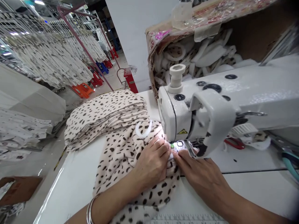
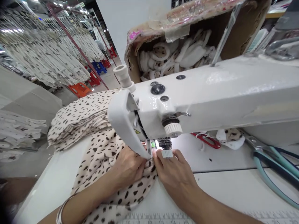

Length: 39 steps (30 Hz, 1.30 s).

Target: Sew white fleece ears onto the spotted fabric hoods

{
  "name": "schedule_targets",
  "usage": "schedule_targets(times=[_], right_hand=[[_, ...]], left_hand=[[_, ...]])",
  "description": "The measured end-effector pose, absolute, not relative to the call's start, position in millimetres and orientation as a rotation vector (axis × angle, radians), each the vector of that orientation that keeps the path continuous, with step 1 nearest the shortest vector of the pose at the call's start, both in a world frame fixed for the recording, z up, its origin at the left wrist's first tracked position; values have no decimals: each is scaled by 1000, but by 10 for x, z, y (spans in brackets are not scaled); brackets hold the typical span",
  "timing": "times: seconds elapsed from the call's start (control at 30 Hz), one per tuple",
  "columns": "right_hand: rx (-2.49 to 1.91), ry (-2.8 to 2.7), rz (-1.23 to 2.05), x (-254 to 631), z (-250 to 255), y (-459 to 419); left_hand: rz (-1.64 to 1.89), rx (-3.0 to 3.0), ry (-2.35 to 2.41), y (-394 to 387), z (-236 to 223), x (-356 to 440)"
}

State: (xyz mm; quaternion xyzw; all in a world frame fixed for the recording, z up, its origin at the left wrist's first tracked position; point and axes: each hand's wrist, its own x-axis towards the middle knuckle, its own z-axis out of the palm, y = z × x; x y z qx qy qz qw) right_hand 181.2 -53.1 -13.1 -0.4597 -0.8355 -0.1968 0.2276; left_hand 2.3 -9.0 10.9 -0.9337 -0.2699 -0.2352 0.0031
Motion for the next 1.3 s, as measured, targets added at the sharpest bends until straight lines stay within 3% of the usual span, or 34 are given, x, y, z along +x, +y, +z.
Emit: schedule_targets(times=[0.43, 0.7, 1.3], right_hand=[[-1283, -2321, -612, 1823, -174, -450], [-885, -2237, -202, 1860, -314, -580], [-945, -2359, -219, 1855, -172, -609]], left_hand=[[-693, -2876, -884, 13, 128, 22], [-639, -2939, -764, -53, 144, -55], [-571, -2852, -824, 32, 38, -9]])
